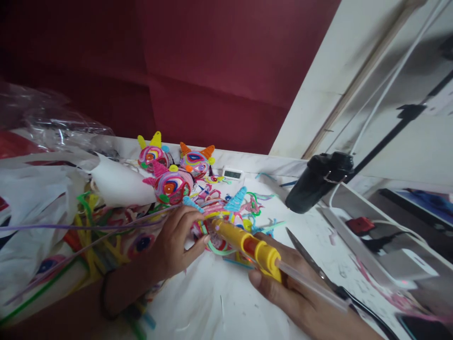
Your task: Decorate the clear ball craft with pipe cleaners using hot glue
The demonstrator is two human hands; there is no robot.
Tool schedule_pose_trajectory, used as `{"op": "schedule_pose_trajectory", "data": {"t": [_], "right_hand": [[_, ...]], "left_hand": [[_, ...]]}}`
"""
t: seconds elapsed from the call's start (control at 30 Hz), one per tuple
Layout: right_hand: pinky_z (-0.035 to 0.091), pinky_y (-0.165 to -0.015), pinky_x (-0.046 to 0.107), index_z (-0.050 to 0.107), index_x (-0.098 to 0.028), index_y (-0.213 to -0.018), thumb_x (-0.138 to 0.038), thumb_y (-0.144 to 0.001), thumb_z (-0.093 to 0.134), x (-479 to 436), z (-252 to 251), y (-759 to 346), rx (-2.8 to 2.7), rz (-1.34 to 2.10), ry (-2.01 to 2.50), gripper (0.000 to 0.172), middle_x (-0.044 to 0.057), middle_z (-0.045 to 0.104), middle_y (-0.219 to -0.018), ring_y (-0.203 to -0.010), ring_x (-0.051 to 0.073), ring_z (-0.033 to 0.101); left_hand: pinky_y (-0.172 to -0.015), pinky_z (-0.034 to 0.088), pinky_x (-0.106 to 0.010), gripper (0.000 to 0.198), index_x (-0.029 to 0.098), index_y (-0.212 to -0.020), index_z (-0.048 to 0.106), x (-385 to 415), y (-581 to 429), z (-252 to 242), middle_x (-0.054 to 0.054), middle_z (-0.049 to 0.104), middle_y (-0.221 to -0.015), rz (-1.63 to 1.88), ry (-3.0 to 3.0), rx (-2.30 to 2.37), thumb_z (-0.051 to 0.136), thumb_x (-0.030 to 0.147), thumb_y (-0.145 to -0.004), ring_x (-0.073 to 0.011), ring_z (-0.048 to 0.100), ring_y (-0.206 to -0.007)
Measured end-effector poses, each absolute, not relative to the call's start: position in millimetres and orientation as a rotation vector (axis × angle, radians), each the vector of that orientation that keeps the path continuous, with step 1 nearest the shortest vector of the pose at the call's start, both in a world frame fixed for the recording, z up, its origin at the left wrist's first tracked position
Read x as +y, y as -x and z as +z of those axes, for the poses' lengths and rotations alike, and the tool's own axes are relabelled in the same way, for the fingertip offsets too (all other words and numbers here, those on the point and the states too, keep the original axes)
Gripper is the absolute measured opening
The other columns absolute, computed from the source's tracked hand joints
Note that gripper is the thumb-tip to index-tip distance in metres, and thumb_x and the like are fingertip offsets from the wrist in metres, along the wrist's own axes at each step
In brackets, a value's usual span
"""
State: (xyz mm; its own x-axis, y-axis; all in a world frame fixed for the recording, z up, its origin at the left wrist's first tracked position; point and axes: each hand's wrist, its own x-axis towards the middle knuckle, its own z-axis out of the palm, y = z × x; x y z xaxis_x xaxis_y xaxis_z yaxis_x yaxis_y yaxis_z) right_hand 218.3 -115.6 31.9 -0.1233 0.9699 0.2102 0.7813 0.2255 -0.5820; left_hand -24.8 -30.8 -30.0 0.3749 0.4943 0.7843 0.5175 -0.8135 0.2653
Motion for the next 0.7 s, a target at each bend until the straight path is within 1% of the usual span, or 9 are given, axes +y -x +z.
{"op": "schedule_pose_trajectory", "data": {"t": [0.07,0.2,0.37,0.47,0.57,0.7], "right_hand": [[0.058,-0.087,0.039,0.071,-0.024,-0.115,-0.061,-0.083,0.054,-115.4,33.0,-217.8,-2.039,0.516,1.59,0.052,0.008,0.073,-0.111,-0.102,0.031,0.068],[0.058,-0.087,0.038,0.066,-0.024,-0.124,-0.059,-0.085,0.053,-116.3,28.9,-227.4,-2.123,0.471,1.626,0.055,0.008,0.069,-0.121,-0.108,0.032,0.066],[0.059,-0.085,0.036,0.068,-0.026,-0.121,-0.056,-0.085,0.053,-115.9,32.7,-223.8,-2.162,0.426,1.577,0.049,0.006,0.072,-0.114,-0.104,0.031,0.067],[0.059,-0.085,0.035,0.068,-0.027,-0.121,-0.057,-0.085,0.053,-115.2,35.8,-216.8,-2.182,0.431,1.547,0.049,0.005,0.071,-0.115,-0.101,0.03,0.068],[0.058,-0.086,0.035,0.065,-0.027,-0.125,-0.058,-0.086,0.052,-115.6,31.8,-217.9,-2.202,0.411,1.552,0.051,0.006,0.07,-0.118,-0.104,0.03,0.068],[0.055,-0.092,0.04,0.064,-0.028,-0.127,-0.058,-0.087,0.051,-117.2,21.2,-226.7,-2.224,0.286,1.586,0.052,0.005,0.069,-0.121,-0.11,0.031,0.065]], "left_hand": [[-0.086,0.047,-0.035,0.026,0.016,-0.107,0.051,-31.8,23.6,-31.0,-0.008,0.058,-0.1,-1.49,2.621,-0.98,0.058,0.02,-0.082,-0.022,0.056,-0.096],[-0.087,0.047,-0.035,0.024,0.016,-0.105,0.052,-32.4,21.9,-32.7,-0.008,0.056,-0.1,-1.554,2.659,-1.026,0.057,0.018,-0.082,-0.0216,0.055,-0.097],[-0.088,0.047,-0.035,0.024,0.016,-0.105,0.052,-32.9,21.1,-33.2,-0.008,0.056,-0.101,-1.579,2.669,-1.026,0.057,0.017,-0.082,-0.0216,0.055,-0.099],[-0.089,0.048,-0.034,0.025,0.016,-0.107,0.052,-33.5,20.4,-33.4,-0.009,0.056,-0.102,-1.59,2.657,-1.016,0.057,0.017,-0.082,-0.0215,0.056,-0.1],[-0.09,0.048,-0.035,0.026,0.015,-0.107,0.052,-33.9,19.7,-33.9,-0.009,0.056,-0.103,-1.595,2.648,-1.033,0.057,0.017,-0.082,-0.022,0.056,-0.1],[-0.088,0.049,-0.036,0.025,0.016,-0.107,0.052,-34.2,19.1,-34.8,-0.009,0.057,-0.102,-1.582,2.648,-1.053,0.057,0.018,-0.082,-0.0229,0.057,-0.1]]}}
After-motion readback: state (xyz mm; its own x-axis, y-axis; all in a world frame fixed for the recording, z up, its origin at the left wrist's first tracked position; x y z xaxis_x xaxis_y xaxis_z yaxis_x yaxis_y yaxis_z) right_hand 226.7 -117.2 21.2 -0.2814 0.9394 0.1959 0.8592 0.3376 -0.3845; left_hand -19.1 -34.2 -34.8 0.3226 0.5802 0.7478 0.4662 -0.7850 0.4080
